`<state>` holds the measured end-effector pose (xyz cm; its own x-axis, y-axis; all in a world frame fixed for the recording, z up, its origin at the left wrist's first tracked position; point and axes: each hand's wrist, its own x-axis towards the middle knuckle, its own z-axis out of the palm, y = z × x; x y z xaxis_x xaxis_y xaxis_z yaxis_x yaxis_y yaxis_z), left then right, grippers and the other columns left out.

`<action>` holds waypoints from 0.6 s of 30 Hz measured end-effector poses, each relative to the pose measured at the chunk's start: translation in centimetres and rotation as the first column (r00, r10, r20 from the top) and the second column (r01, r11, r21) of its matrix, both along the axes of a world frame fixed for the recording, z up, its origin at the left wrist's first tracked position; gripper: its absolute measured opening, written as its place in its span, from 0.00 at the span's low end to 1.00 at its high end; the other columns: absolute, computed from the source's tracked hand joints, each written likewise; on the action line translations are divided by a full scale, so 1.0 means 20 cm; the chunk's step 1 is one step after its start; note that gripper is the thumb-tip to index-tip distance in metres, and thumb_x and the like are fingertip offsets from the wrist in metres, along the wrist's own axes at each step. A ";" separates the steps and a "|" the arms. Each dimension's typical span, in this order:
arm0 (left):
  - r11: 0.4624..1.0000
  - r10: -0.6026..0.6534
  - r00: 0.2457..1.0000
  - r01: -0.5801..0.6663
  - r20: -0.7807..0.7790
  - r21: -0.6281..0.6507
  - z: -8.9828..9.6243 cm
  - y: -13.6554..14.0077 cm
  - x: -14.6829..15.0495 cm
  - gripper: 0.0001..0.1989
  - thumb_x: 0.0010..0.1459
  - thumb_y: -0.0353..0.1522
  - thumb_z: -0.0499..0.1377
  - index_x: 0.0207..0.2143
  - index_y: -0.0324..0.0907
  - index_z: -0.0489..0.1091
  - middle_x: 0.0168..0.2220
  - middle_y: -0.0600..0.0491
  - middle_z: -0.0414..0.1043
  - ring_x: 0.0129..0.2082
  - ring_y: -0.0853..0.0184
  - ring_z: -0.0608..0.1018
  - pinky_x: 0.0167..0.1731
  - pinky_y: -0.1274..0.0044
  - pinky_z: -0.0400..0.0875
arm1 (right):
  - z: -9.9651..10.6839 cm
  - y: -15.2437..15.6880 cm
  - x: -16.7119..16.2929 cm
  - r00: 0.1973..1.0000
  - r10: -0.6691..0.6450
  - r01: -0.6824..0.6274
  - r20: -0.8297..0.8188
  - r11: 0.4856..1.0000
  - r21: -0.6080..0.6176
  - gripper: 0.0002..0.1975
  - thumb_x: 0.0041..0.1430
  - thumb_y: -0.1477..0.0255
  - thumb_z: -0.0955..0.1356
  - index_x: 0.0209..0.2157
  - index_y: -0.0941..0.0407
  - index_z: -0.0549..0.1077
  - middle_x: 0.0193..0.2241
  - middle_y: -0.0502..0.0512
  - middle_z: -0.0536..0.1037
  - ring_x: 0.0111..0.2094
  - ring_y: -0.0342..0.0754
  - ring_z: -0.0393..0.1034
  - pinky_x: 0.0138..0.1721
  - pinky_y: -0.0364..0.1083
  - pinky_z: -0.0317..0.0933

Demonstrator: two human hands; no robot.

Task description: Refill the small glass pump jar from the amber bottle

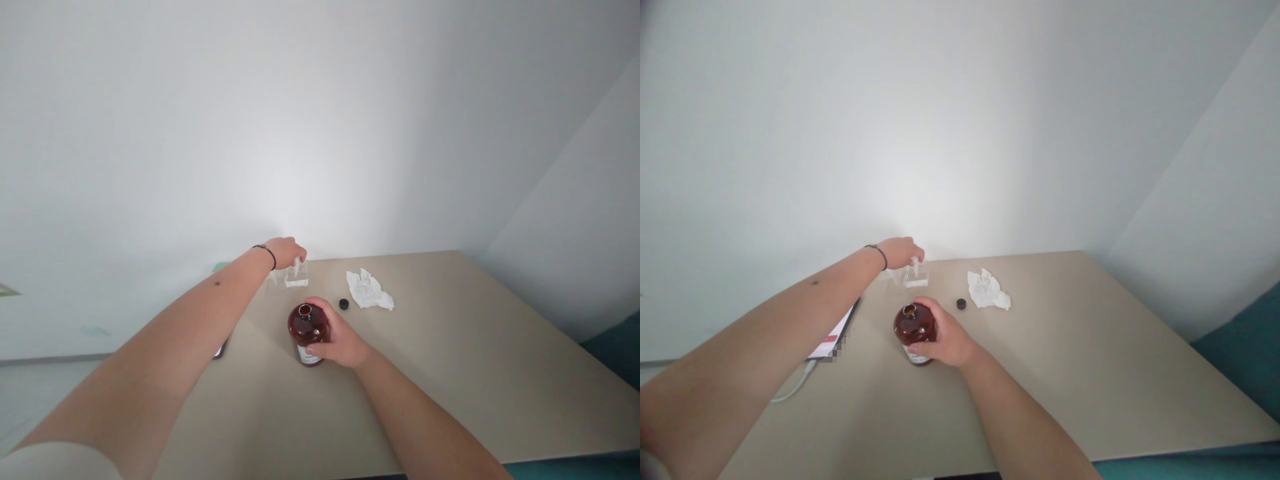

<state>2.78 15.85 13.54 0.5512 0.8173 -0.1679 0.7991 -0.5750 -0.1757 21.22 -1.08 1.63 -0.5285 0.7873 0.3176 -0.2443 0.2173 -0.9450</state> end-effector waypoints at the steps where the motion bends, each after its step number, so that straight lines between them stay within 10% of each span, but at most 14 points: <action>1: 1.000 0.006 1.000 -0.006 0.003 -0.004 -0.01 0.00 0.00 0.17 0.58 0.29 0.56 0.47 0.53 0.75 0.44 0.47 0.72 0.37 0.62 0.78 0.44 0.69 0.71 | 0.00 0.00 0.00 1.000 0.001 -0.001 0.000 1.000 0.000 0.44 0.43 0.67 0.79 0.59 0.50 0.58 0.53 0.59 0.71 0.51 0.54 0.71 0.53 0.54 0.64; 7: 0.999 0.032 0.997 -0.031 0.071 -0.006 -0.04 0.00 -0.03 0.20 0.57 0.28 0.55 0.50 0.53 0.73 0.45 0.46 0.73 0.37 0.60 0.79 0.44 0.66 0.72 | 0.01 -0.01 0.00 1.000 -0.011 0.011 0.018 1.000 0.016 0.44 0.44 0.66 0.79 0.60 0.50 0.58 0.53 0.59 0.71 0.52 0.55 0.70 0.54 0.55 0.63; 12: 0.996 -0.024 0.968 0.003 0.249 0.084 -0.07 -0.08 -0.11 0.38 0.53 0.20 0.50 0.65 0.53 0.55 0.59 0.49 0.66 0.57 0.59 0.69 0.57 0.66 0.64 | 0.01 0.00 0.00 1.000 -0.012 0.012 0.021 1.000 0.001 0.45 0.43 0.65 0.79 0.60 0.50 0.57 0.53 0.60 0.71 0.51 0.55 0.70 0.54 0.56 0.63; 15: 0.945 -0.124 0.689 -0.138 0.714 0.297 -0.17 -0.19 -0.18 0.38 0.49 0.20 0.52 0.64 0.47 0.54 0.63 0.47 0.60 0.62 0.58 0.63 0.61 0.64 0.60 | 0.01 0.00 0.00 1.000 -0.002 0.002 0.025 1.000 -0.002 0.45 0.43 0.65 0.79 0.60 0.50 0.57 0.54 0.60 0.71 0.52 0.55 0.70 0.55 0.56 0.63; 18: 0.834 0.001 0.189 -0.543 0.982 0.103 -0.35 -0.31 -0.22 0.38 0.48 0.21 0.54 0.62 0.47 0.51 0.60 0.45 0.60 0.57 0.58 0.68 0.53 0.64 0.69 | 0.00 0.00 0.01 0.999 -0.014 0.014 0.046 1.000 0.019 0.46 0.41 0.65 0.80 0.60 0.51 0.58 0.55 0.60 0.70 0.54 0.55 0.69 0.56 0.56 0.61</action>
<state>-1.72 9.66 6.55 -0.2020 0.7749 0.5990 0.6067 -0.3811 0.6976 21.35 -0.99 1.68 -0.5320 0.7887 0.3081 -0.1970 0.2385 -0.9509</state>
